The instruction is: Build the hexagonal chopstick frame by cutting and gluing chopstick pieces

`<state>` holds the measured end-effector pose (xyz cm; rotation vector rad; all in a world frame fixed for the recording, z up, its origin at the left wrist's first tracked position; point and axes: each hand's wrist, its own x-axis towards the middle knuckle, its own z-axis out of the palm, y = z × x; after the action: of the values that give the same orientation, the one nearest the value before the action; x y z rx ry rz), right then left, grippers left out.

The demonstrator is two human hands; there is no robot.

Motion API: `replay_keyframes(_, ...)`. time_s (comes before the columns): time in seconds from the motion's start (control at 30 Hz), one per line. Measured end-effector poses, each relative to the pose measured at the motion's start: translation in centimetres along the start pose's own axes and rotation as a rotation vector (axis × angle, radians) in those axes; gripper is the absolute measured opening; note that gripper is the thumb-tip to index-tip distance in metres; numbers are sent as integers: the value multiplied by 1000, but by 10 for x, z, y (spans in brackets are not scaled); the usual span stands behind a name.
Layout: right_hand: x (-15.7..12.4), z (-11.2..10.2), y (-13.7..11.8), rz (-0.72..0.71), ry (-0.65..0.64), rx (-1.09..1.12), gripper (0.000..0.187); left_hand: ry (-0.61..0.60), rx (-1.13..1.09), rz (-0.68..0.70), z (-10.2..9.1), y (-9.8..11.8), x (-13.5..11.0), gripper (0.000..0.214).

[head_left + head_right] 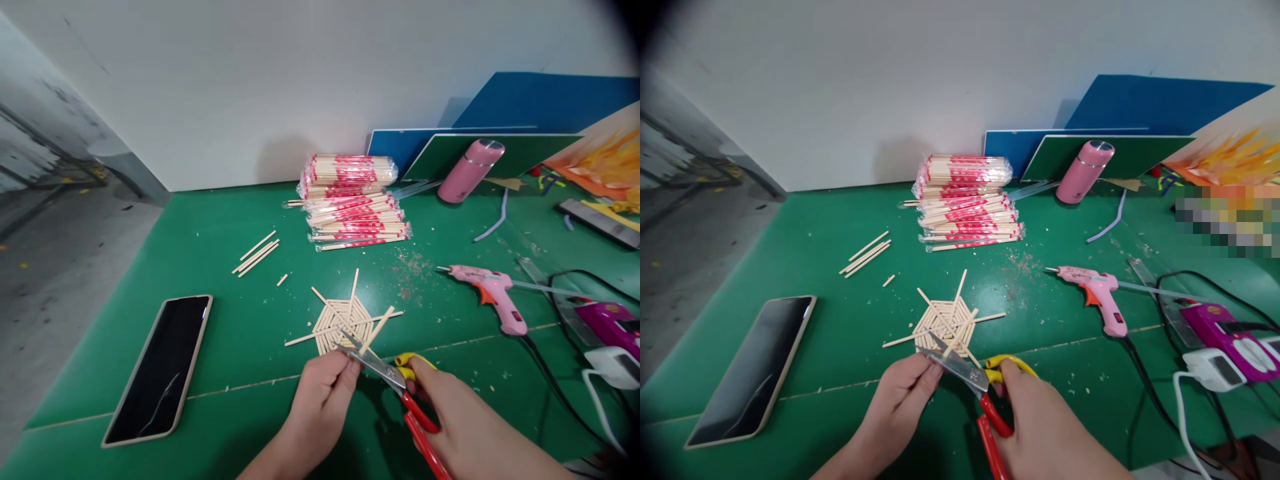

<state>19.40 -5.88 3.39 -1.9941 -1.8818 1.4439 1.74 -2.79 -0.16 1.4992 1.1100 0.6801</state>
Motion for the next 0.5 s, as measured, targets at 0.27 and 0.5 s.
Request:
replay_keyframes(0.27,2,1,4,-23,28,-27,6,24,-47,-13,2,-3,0,25)
replay_keyframes(0.5,-1,-2,5,-33,19,-42,19,-136,-357,-61,-9,-6,2,27)
